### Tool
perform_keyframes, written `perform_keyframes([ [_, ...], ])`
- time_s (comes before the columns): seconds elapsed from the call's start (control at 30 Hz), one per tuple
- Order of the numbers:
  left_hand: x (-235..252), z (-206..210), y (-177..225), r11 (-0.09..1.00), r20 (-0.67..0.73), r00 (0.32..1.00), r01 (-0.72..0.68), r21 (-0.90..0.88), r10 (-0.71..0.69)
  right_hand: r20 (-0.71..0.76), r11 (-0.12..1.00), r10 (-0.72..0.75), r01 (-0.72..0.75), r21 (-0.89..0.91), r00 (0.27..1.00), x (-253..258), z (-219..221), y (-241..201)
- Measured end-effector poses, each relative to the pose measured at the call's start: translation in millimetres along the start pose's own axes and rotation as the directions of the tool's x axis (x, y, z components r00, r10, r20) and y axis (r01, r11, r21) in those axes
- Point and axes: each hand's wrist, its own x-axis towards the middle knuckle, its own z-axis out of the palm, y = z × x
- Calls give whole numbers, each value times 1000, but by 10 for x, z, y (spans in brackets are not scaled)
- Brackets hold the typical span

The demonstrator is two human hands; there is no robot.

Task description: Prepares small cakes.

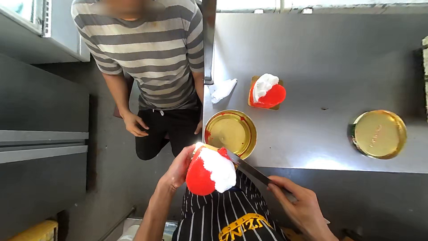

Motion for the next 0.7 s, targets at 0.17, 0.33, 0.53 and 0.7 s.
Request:
perform_keyframes([
  [0.17, 14, 11, 27, 1000, 14, 999, 30, 4, -30, -15, 997, -45, 44, -57, 999, 37, 3, -18],
  [0.33, 39, 1, 36, 998, 47, 998, 35, 43, -37, -22, 994, -81, 79, -80, 996, 85, 12, -29],
  [0.53, 49, 13, 52, 997, 50, 998, 45, 64, -48, -24, 989, -119, 116, -96, 993, 135, 27, -23],
  [0.7, 69, 20, 55, 996, 53, 997, 58, 71, -62, -23, 982, -150, 146, -122, 988, 179, 28, -37],
])
